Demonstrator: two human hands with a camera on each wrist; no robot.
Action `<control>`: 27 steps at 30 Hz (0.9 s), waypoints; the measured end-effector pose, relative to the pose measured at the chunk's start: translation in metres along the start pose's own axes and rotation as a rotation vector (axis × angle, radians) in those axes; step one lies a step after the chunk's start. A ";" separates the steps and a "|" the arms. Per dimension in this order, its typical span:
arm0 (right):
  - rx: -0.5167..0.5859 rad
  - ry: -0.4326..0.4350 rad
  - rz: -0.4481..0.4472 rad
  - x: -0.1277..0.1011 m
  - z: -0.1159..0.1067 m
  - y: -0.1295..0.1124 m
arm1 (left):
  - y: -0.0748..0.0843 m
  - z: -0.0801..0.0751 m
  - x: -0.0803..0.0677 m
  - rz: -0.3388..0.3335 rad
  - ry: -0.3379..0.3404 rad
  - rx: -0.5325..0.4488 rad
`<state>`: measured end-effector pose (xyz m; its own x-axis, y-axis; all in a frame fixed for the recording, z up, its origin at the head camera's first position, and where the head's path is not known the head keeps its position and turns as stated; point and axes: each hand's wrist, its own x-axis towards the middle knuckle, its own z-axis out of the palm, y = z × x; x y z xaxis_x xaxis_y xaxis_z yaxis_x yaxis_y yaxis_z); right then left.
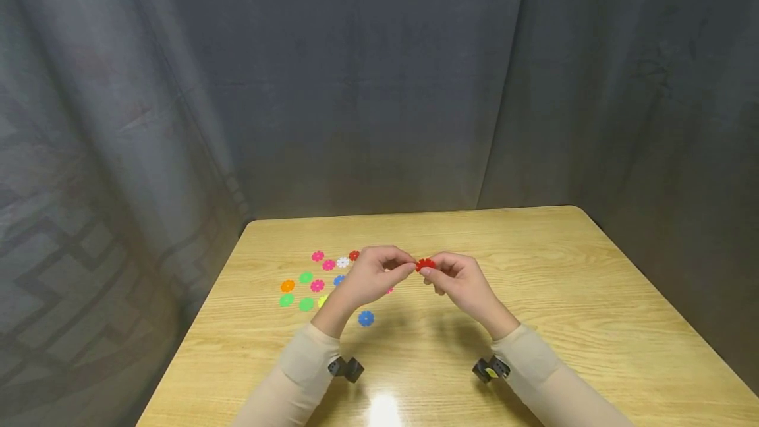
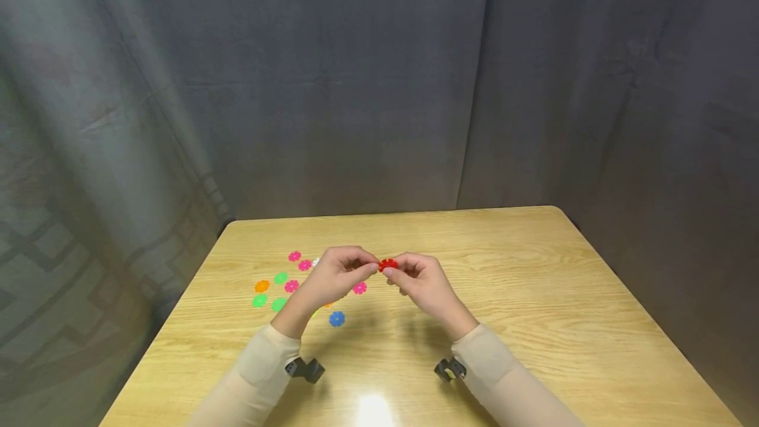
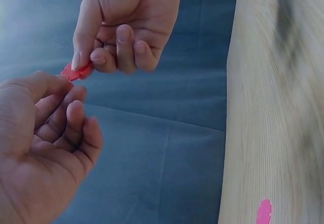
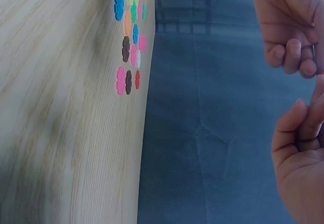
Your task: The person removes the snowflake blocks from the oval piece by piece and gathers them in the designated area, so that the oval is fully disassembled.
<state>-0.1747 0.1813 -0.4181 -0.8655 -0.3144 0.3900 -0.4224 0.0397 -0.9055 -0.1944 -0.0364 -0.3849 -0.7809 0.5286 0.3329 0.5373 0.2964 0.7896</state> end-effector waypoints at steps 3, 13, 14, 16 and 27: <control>0.003 0.003 0.009 0.000 0.000 0.000 | 0.001 0.001 0.001 -0.012 -0.006 0.001; 0.007 0.118 0.059 0.001 -0.002 0.001 | -0.008 -0.004 0.003 -0.147 0.024 -0.077; 0.008 0.147 0.065 0.001 -0.003 0.001 | -0.011 -0.005 0.004 -0.167 0.032 -0.082; 0.012 0.211 0.080 0.002 -0.004 0.001 | -0.020 -0.005 0.005 -0.201 0.038 -0.085; 0.021 0.298 0.091 0.003 -0.005 0.001 | -0.074 0.022 0.012 -0.379 -0.161 0.139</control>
<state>-0.1789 0.1851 -0.4172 -0.9416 -0.0184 0.3362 -0.3367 0.0340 -0.9410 -0.2367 -0.0345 -0.4502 -0.8774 0.4759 -0.0602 0.2688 0.5918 0.7599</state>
